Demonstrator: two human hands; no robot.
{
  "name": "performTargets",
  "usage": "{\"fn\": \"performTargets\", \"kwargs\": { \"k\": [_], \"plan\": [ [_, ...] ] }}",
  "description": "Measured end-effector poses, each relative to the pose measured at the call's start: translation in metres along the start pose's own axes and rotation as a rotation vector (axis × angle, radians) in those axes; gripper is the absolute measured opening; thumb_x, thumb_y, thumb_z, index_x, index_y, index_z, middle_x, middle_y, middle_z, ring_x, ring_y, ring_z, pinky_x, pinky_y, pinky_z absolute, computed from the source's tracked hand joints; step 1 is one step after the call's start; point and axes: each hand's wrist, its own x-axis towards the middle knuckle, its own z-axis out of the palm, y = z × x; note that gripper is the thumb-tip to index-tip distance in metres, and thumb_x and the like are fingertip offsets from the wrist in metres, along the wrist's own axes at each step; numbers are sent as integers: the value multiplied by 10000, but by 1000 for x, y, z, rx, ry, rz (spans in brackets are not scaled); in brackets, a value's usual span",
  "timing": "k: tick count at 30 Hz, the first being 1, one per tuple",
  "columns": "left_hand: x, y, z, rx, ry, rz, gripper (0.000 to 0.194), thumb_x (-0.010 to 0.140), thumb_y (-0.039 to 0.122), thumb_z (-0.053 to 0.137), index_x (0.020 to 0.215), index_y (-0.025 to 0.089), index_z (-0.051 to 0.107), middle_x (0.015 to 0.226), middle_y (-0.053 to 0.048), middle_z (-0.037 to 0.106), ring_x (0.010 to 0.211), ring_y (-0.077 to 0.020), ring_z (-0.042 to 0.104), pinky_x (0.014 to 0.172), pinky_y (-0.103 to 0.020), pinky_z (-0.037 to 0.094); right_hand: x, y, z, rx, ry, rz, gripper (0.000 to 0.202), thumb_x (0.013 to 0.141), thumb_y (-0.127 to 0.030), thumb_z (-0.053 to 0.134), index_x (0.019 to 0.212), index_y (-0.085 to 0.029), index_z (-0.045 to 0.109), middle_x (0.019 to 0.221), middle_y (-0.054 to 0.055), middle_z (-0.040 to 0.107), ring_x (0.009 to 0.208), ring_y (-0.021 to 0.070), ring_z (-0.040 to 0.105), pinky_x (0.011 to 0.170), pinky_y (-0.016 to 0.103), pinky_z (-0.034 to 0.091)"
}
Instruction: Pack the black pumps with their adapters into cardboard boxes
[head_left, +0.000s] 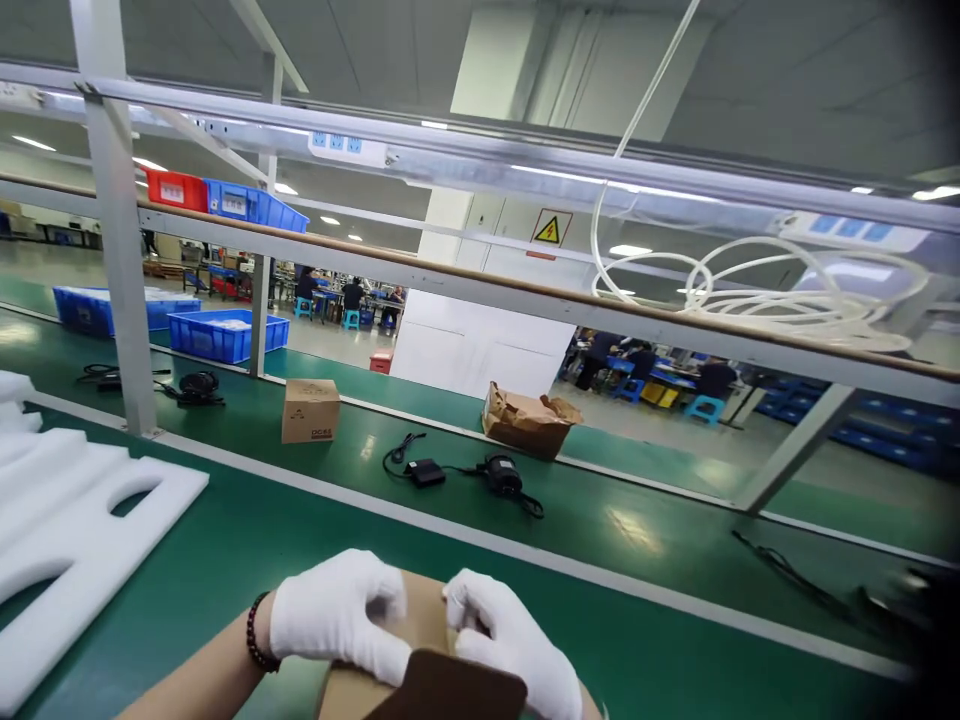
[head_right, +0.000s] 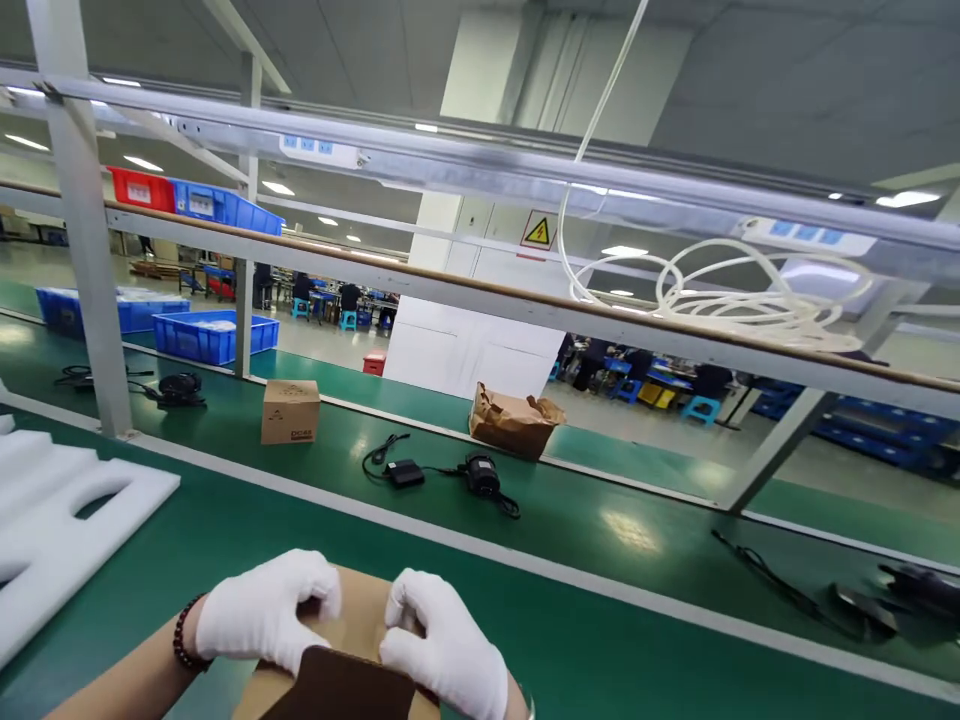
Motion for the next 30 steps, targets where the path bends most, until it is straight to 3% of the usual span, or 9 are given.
{"fn": "performTargets", "kwargs": {
  "k": [3,6,9,12,17,19,24,27,30],
  "plan": [
    [-16,22,-12,79,-197,233,359,826,629,615,850,287,723,960,-52,706,929,-225,641,989,-368,485,-12,-13,-6,-42,-14,-87,244,717,-413,762,754,-220,620,759,-11,577,724,149,565,830,324,525],
    [-42,31,-13,152,-334,299,344,770,595,686,1100,498,675,1072,21,727,1128,-253,630,1165,-441,362,-23,-18,-6,-73,-34,-353,399,805,-541,732,638,-212,578,841,-11,611,917,159,620,1164,442,297],
    [-66,33,2,231,-230,245,618,705,547,765,1285,501,557,1197,-2,693,1280,-312,542,1217,-566,238,-40,-12,4,-95,55,-485,403,878,-654,582,819,-260,637,1102,9,674,1271,251,529,1229,545,72],
    [-82,37,22,305,-87,234,582,802,514,709,1336,390,515,1308,-60,632,1365,-341,452,1218,-618,183,-64,-12,23,-157,148,-452,434,938,-659,445,1147,-325,628,1385,37,577,1431,320,364,1216,610,36],
    [-92,33,41,349,131,110,649,985,383,450,1556,309,150,1578,-104,349,1465,-293,319,1243,-544,199,-99,-28,43,-178,226,-196,677,1030,-446,282,1605,-234,-5,1646,99,152,1515,275,122,1234,516,176],
    [-90,29,40,378,172,93,670,1001,287,379,1578,297,38,1627,-111,233,1499,-281,242,1240,-523,217,-102,-31,41,-201,245,-218,666,1023,-377,292,1598,-320,-39,1658,27,72,1517,254,86,1244,507,147],
    [-73,36,18,503,-142,274,706,862,512,648,1464,256,382,1410,-139,547,1446,-397,307,1201,-654,154,-90,-40,23,-295,100,-383,899,795,-679,621,1536,-255,340,1494,131,475,1417,408,360,1203,645,59],
    [-59,47,11,532,-293,244,603,792,540,720,1266,199,570,1126,-114,700,1288,-389,503,1200,-675,82,-82,-47,16,-295,59,-459,760,762,-562,731,1413,-255,485,1142,76,724,1121,311,656,1223,592,79],
    [-51,49,10,546,-324,257,545,821,529,699,1251,210,595,1214,-124,679,1281,-359,521,1205,-667,73,-86,-35,23,-193,162,-483,620,793,-531,723,1347,-312,551,1084,25,741,1068,271,680,1222,564,141]
  ]
}}
